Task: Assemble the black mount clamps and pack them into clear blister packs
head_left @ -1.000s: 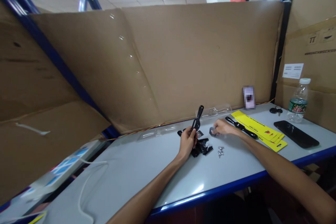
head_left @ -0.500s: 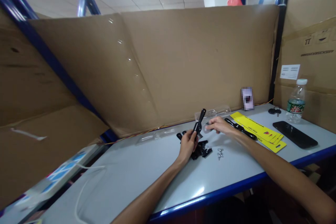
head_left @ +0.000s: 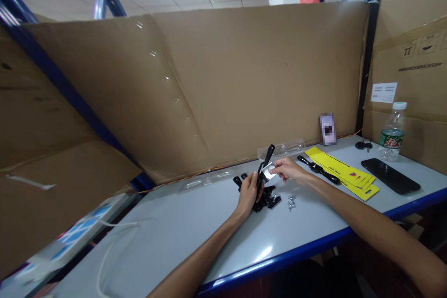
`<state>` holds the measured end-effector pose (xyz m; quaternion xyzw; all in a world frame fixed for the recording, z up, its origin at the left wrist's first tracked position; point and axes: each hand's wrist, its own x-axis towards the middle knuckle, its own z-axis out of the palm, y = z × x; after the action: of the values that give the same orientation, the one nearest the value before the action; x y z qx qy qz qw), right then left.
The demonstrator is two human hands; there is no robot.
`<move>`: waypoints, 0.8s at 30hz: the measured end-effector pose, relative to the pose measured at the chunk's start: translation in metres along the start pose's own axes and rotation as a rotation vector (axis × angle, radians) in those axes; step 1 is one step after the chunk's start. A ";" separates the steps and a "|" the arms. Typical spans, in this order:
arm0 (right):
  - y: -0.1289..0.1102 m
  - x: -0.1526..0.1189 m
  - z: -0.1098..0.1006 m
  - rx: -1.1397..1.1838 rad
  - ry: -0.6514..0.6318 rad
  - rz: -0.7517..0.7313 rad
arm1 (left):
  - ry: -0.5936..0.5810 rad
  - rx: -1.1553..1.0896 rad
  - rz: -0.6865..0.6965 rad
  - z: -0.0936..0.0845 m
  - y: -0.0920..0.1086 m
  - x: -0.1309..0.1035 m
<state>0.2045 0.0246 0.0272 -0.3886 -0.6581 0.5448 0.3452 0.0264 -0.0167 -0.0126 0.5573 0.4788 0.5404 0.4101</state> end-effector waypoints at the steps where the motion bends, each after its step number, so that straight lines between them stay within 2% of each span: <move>1: 0.000 -0.001 0.001 -0.017 -0.036 0.011 | -0.003 -0.006 -0.005 0.000 0.001 -0.001; 4: 0.000 -0.002 0.005 -0.031 -0.103 0.062 | -0.024 0.004 -0.006 0.001 0.004 -0.002; 9: 0.000 0.000 0.012 0.090 0.024 0.112 | -0.083 0.059 -0.009 0.003 0.005 -0.002; 14: 0.000 0.001 0.015 0.196 0.032 0.058 | -0.082 0.041 -0.079 0.002 0.005 -0.002; 24: 0.001 0.003 0.011 0.118 -0.004 0.059 | -0.053 0.010 -0.086 0.003 0.006 -0.004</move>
<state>0.1931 0.0227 0.0246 -0.3854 -0.6138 0.5934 0.3500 0.0299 -0.0215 -0.0080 0.5525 0.4941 0.5048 0.4426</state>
